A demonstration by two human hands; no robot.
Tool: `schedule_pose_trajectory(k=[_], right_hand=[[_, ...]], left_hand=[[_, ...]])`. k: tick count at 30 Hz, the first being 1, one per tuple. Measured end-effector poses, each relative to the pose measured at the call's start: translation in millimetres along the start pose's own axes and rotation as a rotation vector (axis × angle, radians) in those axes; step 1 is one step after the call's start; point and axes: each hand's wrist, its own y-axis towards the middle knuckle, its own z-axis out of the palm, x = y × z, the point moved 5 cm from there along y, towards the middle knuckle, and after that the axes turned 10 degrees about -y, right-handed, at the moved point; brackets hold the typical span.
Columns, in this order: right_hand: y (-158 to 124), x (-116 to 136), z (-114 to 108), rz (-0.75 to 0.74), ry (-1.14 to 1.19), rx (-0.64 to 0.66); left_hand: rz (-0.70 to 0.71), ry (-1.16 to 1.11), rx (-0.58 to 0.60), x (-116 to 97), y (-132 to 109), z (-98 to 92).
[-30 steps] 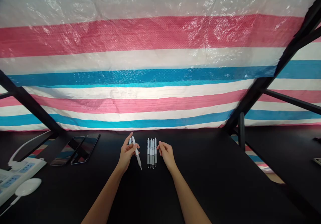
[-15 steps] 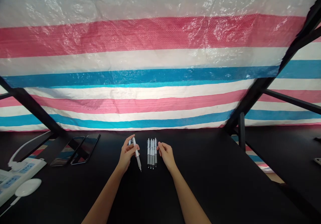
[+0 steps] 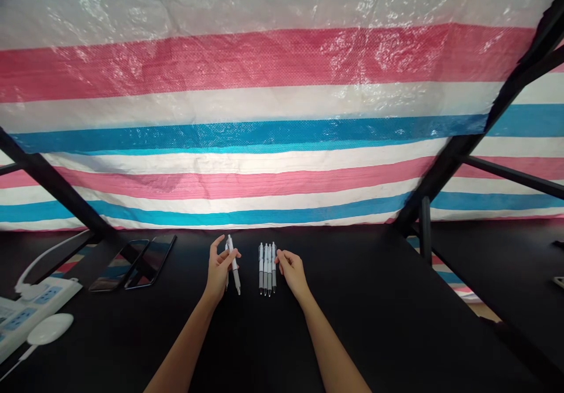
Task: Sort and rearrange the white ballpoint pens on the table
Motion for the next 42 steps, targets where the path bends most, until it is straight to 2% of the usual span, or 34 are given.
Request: schedule_pose_trajectory(k=[9, 19, 25, 29, 33, 42], right_hand=[[0.5, -0.9, 0.9, -0.009, -0.016, 0.005], [-0.5, 1.5, -0.1, -0.021, -0.042, 0.006], [-0.6, 1.4, 0.0, -0.024, -0.048, 0.015], [-0.6, 0.5, 0.5, -0.012, -0.051, 0.021], [-0.6, 0.2, 0.5, -0.007, -0.058, 0.021], [-0.7, 2.0, 1.4, -0.025, -0.064, 0.016]], left_hand=[[0.022, 0.095, -0.006, 3.2, 3.0, -1.9], [0.203, 0.344, -0.025, 8.6, 10.8, -10.6], [0.226, 0.492, -0.068, 5.5, 8.1, -11.3], [0.234, 0.499, -0.108, 2.2, 8.5, -15.8], [0.193, 0.548, -0.093, 4.7, 11.7, -21.1], [0.213, 0.573, -0.073, 15.0, 18.0, -26.8]])
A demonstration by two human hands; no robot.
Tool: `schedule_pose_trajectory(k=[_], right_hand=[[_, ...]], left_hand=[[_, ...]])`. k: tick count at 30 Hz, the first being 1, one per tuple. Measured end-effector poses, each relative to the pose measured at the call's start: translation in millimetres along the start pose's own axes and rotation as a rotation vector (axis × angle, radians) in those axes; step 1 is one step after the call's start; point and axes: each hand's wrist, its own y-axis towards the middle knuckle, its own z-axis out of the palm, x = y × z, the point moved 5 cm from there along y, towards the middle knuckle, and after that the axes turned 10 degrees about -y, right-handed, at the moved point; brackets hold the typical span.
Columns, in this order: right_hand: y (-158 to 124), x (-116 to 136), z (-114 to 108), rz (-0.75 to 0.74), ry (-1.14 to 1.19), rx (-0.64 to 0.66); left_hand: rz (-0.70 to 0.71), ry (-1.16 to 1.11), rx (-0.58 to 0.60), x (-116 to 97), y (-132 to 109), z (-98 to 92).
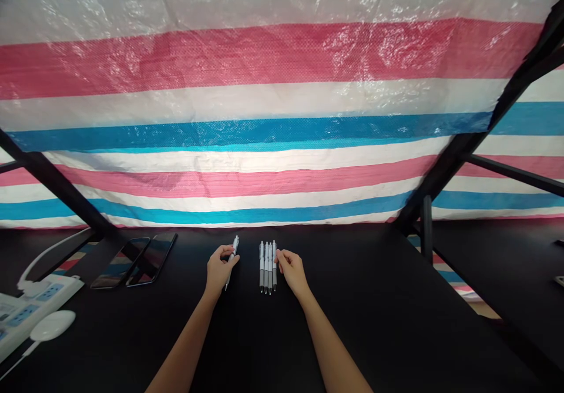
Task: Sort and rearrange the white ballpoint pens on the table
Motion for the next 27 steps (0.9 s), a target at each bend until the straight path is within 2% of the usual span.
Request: schedule_pose_trajectory(k=[15, 20, 24, 27], right_hand=[[-0.1, 0.1, 0.9, -0.01, -0.046, 0.0], [-5.0, 5.4, 0.4, -0.045, -0.294, -0.031], [-8.1, 10.1, 2.8, -0.059, -0.49, 0.005], [-8.4, 11.0, 3.3, -0.071, -0.589, 0.022]], left_hand=[[0.025, -0.002, 0.056, 1.1, -0.1, 2.3], [0.069, 0.018, 0.048, -3.7, -1.4, 1.8], [0.176, 0.111, 0.05, -12.5, -4.2, 4.4], [0.189, 0.14, 0.061, -14.9, -5.6, 6.0]])
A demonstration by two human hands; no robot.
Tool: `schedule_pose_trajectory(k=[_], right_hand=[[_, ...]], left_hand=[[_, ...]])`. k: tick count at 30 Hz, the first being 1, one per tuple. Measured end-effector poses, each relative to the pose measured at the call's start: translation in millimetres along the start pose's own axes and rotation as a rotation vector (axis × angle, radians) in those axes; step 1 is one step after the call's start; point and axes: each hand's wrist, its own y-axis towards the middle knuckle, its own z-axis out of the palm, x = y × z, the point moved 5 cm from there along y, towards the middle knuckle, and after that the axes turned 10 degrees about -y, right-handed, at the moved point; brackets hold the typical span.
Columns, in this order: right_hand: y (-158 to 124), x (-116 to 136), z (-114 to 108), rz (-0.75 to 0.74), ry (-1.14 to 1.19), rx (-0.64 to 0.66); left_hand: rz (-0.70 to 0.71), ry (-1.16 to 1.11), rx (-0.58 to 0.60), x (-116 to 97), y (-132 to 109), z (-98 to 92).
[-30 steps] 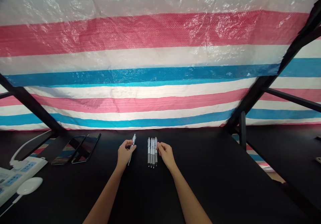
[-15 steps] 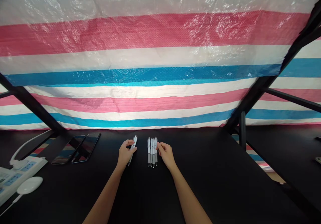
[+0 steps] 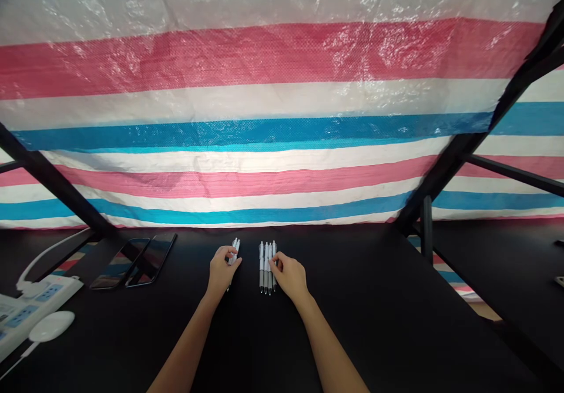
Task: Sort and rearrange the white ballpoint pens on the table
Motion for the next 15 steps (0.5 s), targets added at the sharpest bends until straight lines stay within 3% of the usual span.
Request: schedule_pose_trajectory(k=[15], right_hand=[[-0.9, 3.9, -2.2, -0.087, -0.213, 0.0]], left_hand=[[0.031, 0.024, -0.002, -6.3, -0.4, -0.5]])
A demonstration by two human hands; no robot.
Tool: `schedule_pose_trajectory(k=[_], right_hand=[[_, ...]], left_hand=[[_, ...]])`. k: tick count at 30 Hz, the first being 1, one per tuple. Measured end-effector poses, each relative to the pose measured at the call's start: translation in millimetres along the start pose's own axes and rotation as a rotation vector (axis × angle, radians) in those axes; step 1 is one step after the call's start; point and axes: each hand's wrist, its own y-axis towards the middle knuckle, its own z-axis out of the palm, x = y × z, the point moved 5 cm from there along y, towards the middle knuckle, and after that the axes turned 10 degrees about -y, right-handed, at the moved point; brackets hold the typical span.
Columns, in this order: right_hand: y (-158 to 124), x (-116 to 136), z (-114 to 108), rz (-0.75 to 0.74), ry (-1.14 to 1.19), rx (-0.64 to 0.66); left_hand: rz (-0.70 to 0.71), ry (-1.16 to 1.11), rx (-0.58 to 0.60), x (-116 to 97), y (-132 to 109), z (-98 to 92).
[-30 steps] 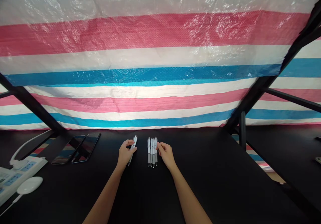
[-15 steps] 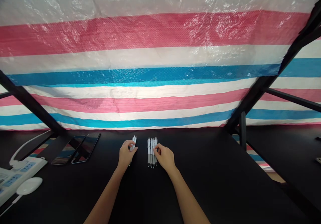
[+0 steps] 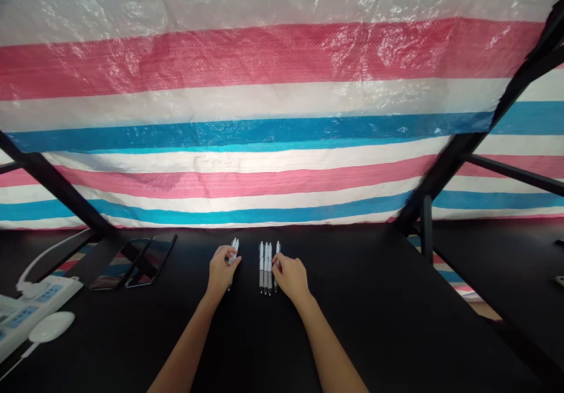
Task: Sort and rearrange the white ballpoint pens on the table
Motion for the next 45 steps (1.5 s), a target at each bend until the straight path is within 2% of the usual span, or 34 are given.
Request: schedule_pose_trajectory(k=[9, 15, 20, 23, 25, 28, 30, 32, 34, 36, 41, 45], right_hand=[[-1.2, -0.9, 1.4, -0.023, -0.028, -0.011], [-1.0, -4.1, -2.8, 0.047, 0.081, -0.005], [-0.5, -13.0, -3.8, 0.146, 0.295, -0.032], [1.0, -15.2, -4.9, 0.16, 0.526, -0.066], [1.8, -11.0, -2.8, 0.141, 0.78, 0.012], [-1.1, 2.8, 1.4, 0.113, 1.128, 0.254], [-4.4, 10.8, 0.1, 0.093, 1.25, 0.358], [-6.7, 13.9, -2.1, 0.104, 1.348, 0.391], [-7.3, 13.8, -3.6, 0.113, 1.401, 0.392], [-6.7, 12.2, -3.7, 0.117, 1.418, 0.383], [-3.7, 6.7, -1.2, 0.123, 1.493, 0.328], [-1.4, 1.0, -1.7, 0.142, 1.607, 0.248]], left_hand=[[0.03, 0.066, 0.007, -2.3, -0.1, 0.2], [0.052, 0.138, 0.013, -2.8, -0.7, 0.8], [0.104, 0.152, -0.011, -8.7, -0.9, -0.2], [0.141, 0.14, -0.026, -14.3, -1.9, 0.7], [0.176, 0.13, -0.033, -19.9, -3.6, 1.6], [0.26, 0.126, 0.016, -33.4, -8.8, 5.5], [0.378, 0.152, 0.14, -46.7, -14.9, 12.7], [0.478, 0.162, 0.294, -57.9, -22.4, 21.7], [0.526, 0.162, 0.372, -64.7, -27.7, 27.6], [0.551, 0.157, 0.389, -67.9, -30.1, 30.9], [0.527, 0.143, 0.357, -67.8, -27.8, 30.2], [0.48, 0.101, 0.266, -63.7, -23.6, 22.9]])
